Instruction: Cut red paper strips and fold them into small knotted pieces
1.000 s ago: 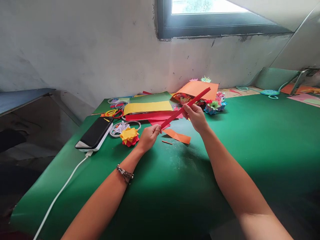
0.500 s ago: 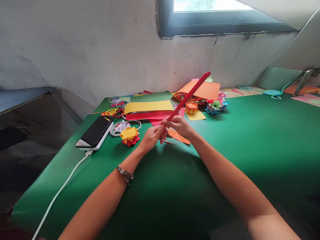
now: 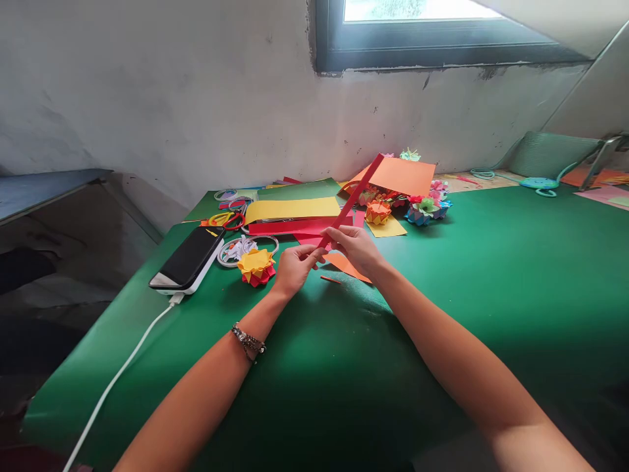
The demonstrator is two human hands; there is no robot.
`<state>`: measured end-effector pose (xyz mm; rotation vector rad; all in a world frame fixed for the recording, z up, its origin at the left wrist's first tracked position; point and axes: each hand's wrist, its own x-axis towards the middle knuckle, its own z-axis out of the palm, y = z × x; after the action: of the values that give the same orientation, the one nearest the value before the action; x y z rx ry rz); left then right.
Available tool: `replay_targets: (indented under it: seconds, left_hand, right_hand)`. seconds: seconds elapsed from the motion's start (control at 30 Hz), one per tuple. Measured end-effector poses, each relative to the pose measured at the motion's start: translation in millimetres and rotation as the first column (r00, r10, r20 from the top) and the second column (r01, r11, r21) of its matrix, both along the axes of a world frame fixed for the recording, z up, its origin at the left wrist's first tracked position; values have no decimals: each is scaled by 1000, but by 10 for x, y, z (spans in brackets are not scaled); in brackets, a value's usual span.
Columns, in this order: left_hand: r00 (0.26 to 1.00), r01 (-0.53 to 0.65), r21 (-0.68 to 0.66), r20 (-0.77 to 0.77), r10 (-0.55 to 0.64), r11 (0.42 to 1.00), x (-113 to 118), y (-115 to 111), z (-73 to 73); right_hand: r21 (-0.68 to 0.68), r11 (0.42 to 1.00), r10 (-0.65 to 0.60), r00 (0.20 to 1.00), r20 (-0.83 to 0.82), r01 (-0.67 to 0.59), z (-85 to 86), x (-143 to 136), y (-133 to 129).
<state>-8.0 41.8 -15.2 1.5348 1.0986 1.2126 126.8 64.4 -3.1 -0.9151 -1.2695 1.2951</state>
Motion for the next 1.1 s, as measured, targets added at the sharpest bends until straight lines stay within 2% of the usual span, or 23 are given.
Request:
replay_targets:
  seconds: [0.17,0.27,0.5,0.63,0.77,0.87,0.97,1.1]
  left_hand:
    - [994,101,28,-31,-100,995,-45,-17,38]
    - [987,156,86,-46,-152,984,-65,-46,72]
    - [984,178,71,-23,-177,981,-58,-61,52]
    - [987,157,110,-8,-157,981,-65,-60,46]
    - [992,126,142,-40,-121,982,-66,-64,42]
    - [993,57,187,-108,-38,981,-57,-82,36]
    - [986,-1,224,-165,39,975,-46,-106,33]
    - [977,30,228,-214,20,973,-35,-114,31]
  right_hand:
    - [29,983,182,982,-54,-180,43,54,-21]
    - [74,974,218,974,-55,-214,51,90,-27]
    - [131,936,325,945,34,-327,48,90,-67]
    - [153,904,395,917,54,-398,78,72,-111]
    - [123,921,365,929,56,-370,96,57,-123]
    - [87,953,286,957,46,-289,92,32,-120]
    - [107,957,264,963,54,-268,83,4,-124]
    - [146,959,233,969,80,-243,74,-6,-127]
